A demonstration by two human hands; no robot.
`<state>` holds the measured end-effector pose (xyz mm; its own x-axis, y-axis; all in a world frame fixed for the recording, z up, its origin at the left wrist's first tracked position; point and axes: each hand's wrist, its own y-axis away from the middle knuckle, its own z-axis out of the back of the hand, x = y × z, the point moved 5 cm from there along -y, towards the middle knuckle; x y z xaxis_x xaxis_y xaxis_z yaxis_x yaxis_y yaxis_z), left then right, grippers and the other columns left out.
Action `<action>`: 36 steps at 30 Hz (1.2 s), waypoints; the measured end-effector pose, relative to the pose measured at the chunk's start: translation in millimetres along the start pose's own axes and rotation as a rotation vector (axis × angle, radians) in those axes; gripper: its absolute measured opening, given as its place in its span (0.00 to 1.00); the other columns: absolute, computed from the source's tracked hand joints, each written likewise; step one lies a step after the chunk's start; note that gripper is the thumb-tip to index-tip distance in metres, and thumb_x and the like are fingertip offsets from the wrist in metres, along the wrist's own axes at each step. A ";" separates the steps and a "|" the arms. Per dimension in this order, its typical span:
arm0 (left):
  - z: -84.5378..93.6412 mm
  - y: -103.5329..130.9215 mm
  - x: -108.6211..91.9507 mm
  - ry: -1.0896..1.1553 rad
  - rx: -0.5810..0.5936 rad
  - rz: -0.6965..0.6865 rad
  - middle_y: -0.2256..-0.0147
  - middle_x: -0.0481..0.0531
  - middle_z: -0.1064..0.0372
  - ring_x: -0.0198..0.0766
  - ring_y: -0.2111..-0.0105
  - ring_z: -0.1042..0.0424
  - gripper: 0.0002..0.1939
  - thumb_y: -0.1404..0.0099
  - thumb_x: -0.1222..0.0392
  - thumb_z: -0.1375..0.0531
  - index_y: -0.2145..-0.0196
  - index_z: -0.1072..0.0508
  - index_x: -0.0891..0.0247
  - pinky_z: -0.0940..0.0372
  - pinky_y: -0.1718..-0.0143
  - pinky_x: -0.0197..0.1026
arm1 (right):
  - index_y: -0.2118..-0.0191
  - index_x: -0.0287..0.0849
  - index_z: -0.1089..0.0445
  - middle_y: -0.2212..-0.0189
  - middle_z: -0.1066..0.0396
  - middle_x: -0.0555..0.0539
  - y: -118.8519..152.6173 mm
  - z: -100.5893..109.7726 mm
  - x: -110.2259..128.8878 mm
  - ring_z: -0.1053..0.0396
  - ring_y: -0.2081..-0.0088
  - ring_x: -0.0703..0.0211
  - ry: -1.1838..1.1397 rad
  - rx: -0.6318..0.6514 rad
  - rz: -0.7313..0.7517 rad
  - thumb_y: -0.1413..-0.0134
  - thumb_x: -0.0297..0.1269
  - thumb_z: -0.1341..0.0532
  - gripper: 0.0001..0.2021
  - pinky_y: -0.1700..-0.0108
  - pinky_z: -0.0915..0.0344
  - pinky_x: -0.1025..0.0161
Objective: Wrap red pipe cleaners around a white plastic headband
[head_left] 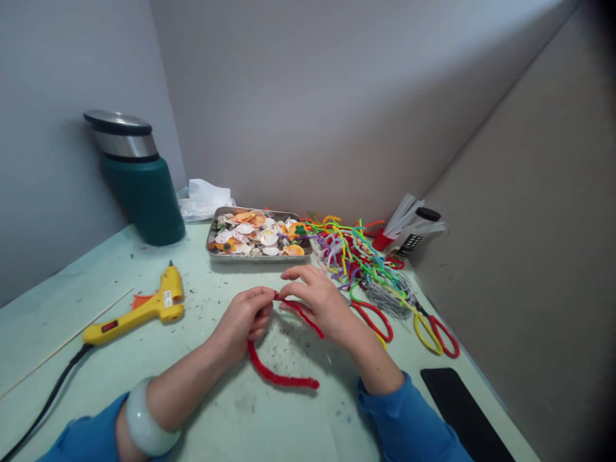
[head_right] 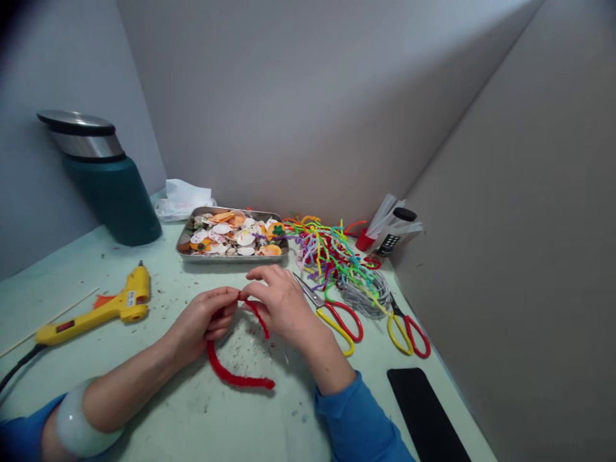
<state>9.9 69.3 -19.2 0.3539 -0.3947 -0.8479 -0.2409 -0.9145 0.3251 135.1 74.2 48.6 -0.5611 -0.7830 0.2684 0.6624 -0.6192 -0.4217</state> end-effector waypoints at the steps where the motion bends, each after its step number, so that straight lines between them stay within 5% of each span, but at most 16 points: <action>1: -0.6 0.0 -0.3 0.008 0.006 0.000 0.84 0.38 0.54 0.22 0.87 0.61 0.11 0.46 0.56 0.39 0.75 0.39 0.63 0.67 0.87 0.30 | 0.61 0.43 0.31 0.54 0.34 0.43 0.0 0.6 -0.7 0.39 0.53 0.54 -0.015 -0.009 0.002 0.42 0.34 0.43 0.06 0.53 0.43 0.57; 13: -4.8 1.5 0.7 -0.173 -0.012 -0.036 0.86 0.37 0.54 0.23 0.88 0.59 0.13 0.48 0.52 0.38 0.74 0.36 0.63 0.65 0.87 0.30 | 0.67 0.41 0.29 0.68 0.29 0.45 -2.1 -2.7 -2.6 0.34 0.63 0.58 -0.134 -0.024 -0.071 0.43 0.34 0.42 0.05 0.59 0.41 0.63; 25: -13.5 8.9 -4.6 -0.356 0.059 -0.121 0.85 0.38 0.55 0.26 0.85 0.58 0.13 0.47 0.50 0.39 0.74 0.32 0.63 0.62 0.84 0.33 | 0.74 0.38 0.31 0.81 0.34 0.53 7.8 -22.0 -29.8 0.40 0.81 0.69 -0.829 0.031 -0.656 0.53 0.40 0.37 0.09 0.79 0.42 0.70; 36: -12.3 8.8 -5.5 -0.394 0.035 -0.152 0.85 0.38 0.53 0.26 0.85 0.57 0.11 0.46 0.52 0.40 0.75 0.32 0.63 0.61 0.83 0.33 | 0.73 0.38 0.31 0.82 0.35 0.53 6.4 -20.8 -27.9 0.39 0.82 0.69 -0.787 -0.001 -0.646 0.53 0.40 0.37 0.09 0.79 0.44 0.70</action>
<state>17.0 62.4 -6.6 0.0170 -0.1854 -0.9825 -0.2460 -0.9532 0.1756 144.7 93.3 20.4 -0.3253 -0.1158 0.9385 0.3476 -0.9376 0.0048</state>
